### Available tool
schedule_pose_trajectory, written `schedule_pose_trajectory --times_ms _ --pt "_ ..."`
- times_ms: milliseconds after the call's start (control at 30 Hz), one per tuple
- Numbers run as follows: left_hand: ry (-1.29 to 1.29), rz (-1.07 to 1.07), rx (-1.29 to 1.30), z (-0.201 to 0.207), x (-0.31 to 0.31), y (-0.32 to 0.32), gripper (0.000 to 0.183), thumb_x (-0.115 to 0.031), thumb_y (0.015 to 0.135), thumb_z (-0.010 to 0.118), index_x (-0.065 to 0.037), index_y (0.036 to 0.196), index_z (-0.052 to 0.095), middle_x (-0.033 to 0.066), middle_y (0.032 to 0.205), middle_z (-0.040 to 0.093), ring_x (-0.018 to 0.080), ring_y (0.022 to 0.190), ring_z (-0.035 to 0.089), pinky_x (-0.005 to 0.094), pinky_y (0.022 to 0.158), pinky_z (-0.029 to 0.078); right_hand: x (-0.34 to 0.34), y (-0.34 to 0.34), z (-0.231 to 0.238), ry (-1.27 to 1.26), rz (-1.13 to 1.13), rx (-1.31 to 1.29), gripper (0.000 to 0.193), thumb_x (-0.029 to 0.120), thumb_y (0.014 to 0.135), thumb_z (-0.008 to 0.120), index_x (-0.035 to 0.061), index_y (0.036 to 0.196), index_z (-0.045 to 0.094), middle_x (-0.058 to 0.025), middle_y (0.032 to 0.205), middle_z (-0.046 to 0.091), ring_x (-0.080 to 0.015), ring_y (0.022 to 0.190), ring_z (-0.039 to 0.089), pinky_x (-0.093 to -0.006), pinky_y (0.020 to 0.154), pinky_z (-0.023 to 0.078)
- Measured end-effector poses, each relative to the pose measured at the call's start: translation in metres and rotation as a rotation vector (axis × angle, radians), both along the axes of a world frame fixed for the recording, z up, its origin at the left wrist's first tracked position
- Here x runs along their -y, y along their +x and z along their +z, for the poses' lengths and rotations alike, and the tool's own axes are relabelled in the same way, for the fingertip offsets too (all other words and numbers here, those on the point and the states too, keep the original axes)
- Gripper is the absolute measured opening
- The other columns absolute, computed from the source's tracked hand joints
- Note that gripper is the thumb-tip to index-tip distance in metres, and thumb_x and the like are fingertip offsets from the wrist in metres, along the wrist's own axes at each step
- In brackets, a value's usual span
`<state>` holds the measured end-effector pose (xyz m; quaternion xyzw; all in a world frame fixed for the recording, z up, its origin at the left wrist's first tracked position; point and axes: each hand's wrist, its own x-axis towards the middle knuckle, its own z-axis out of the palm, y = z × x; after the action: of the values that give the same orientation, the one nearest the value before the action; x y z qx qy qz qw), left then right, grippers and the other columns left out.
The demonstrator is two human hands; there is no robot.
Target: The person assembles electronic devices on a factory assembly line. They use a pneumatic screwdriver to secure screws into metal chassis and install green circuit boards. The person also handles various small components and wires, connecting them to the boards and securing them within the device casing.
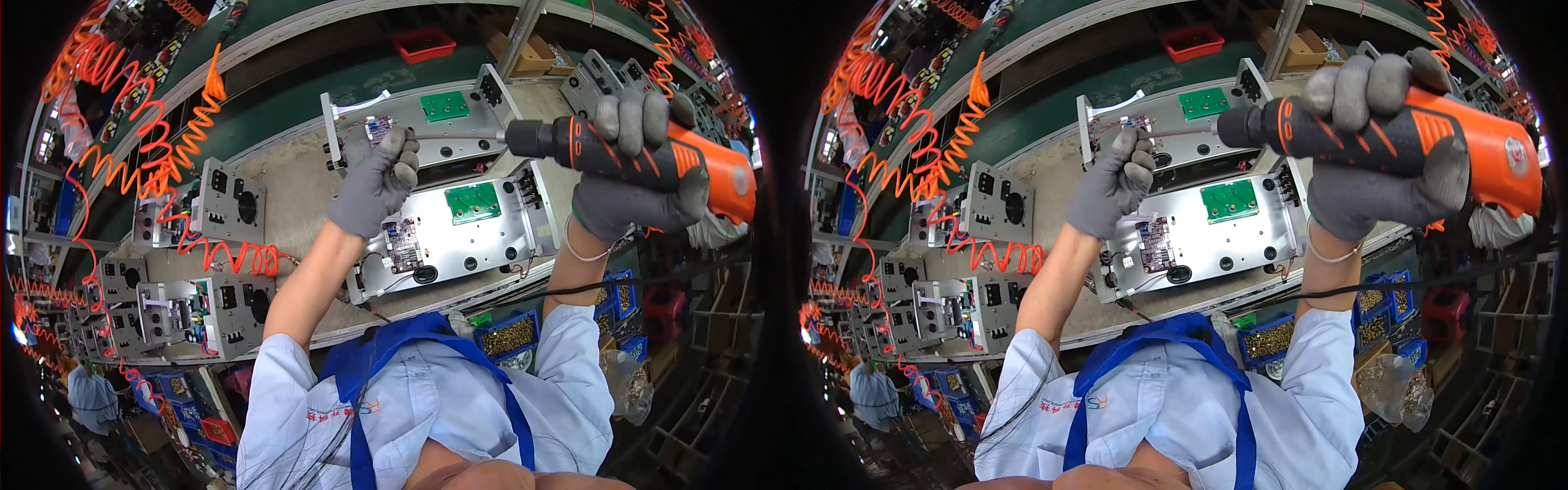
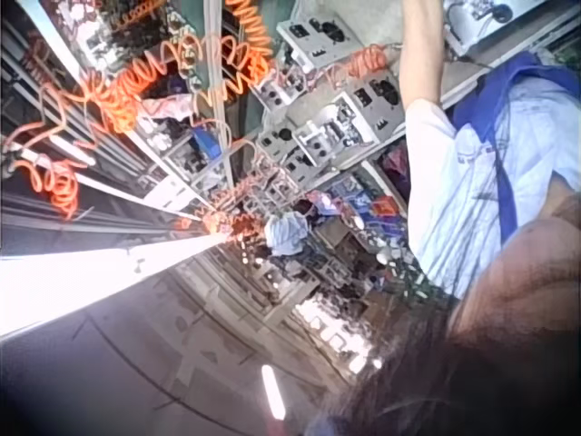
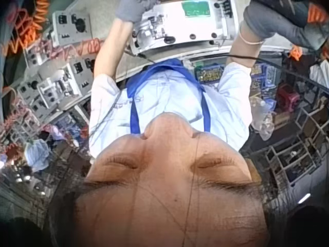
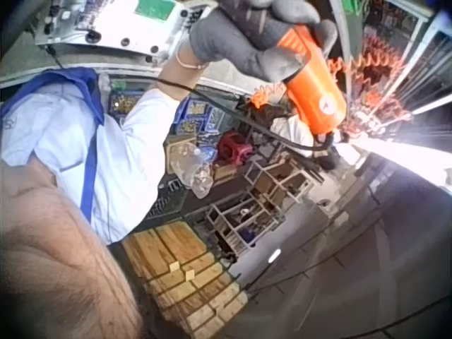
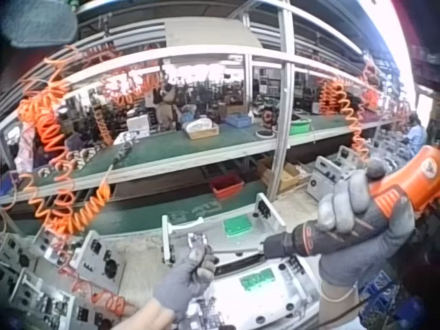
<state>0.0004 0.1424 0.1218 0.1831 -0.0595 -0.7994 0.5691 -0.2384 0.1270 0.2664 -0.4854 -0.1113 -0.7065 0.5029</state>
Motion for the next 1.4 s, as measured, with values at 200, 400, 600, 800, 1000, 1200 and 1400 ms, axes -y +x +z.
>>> schedule_pose_trajectory --times_ms 200,400,600,800,1000,1200,1400 --pt "0.059 -0.15 -0.114 0.008 0.057 -0.005 0.02 -0.016 0.091 0.054 0.001 0.101 0.051 0.0045 0.083 0.049 0.0101 0.07 0.051 0.0186 0.054 0.051 0.054 -0.025 -0.005 0.009 0.11 -0.041 0.054 0.042 0.073 0.05 0.0066 0.113 0.049 -0.0052 0.076 0.041 -0.0175 0.064 0.042 -0.0403 0.068 0.041" --pt "-0.034 -0.243 -0.043 -0.011 0.123 -0.016 0.027 -0.021 0.089 0.059 0.002 0.102 0.054 0.0058 0.083 0.055 0.012 0.07 0.057 0.0184 0.052 0.052 0.098 -0.035 -0.019 0.069 0.025 0.027 0.051 0.04 0.076 0.046 0.0049 0.112 0.05 -0.0076 0.08 0.049 -0.021 0.067 0.045 -0.0445 0.07 0.042" --pt "0.017 -0.284 0.195 -0.019 0.178 -0.024 0.025 -0.019 0.091 0.055 0.003 0.101 0.052 0.0092 0.087 0.059 0.015 0.071 0.061 0.0196 0.052 0.053 0.149 -0.04 -0.039 0.143 -0.154 -0.052 0.053 0.038 0.068 0.057 0.0016 0.106 0.049 -0.0055 0.076 0.041 -0.0183 0.068 0.042 -0.0409 0.072 0.04" --pt "0.03 -0.305 0.16 -0.058 0.222 -0.015 0.023 -0.014 0.092 0.054 0.002 0.109 0.052 0.0131 0.096 0.06 0.0198 0.082 0.063 0.0229 0.058 0.056 0.178 -0.04 -0.062 0.184 -0.193 -0.038 0.046 0.037 0.076 0.051 0.0044 0.109 0.052 -0.0088 0.083 0.055 -0.0232 0.073 0.051 -0.0465 0.075 0.044" --pt "0.049 -0.129 0.315 -0.053 0.228 -0.003 0.027 -0.017 0.089 0.059 0.002 0.108 0.055 0.0119 0.099 0.058 0.0169 0.085 0.058 0.0196 0.06 0.055 0.197 -0.032 -0.079 0.101 -0.103 0.022 0.048 0.037 0.081 0.05 0.0053 0.116 0.05 -0.0099 0.085 0.059 -0.0253 0.076 0.055 -0.0493 0.075 0.046" --pt "0.086 -0.251 0.133 -0.085 0.244 0.005 0.032 -0.026 0.085 0.064 0.001 0.101 0.055 0.0075 0.087 0.058 0.0132 0.072 0.059 0.0181 0.048 0.051 0.192 -0.005 -0.077 0.26 -0.362 -0.001 0.046 0.037 0.07 0.058 0.0076 0.104 0.05 -0.0051 0.079 0.048 -0.018 0.07 0.044 -0.0408 0.077 0.041" --pt "-0.025 -0.308 0.138 -0.084 0.244 0.0 0.031 -0.026 0.085 0.065 0.001 0.097 0.055 0.0073 0.084 0.056 0.0112 0.066 0.056 0.0175 0.047 0.05 0.195 -0.016 -0.09 0.206 -0.234 -0.003 0.047 0.038 0.072 0.056 0.0074 0.107 0.049 -0.0064 0.082 0.048 -0.0201 0.072 0.047 -0.0433 0.076 0.042"
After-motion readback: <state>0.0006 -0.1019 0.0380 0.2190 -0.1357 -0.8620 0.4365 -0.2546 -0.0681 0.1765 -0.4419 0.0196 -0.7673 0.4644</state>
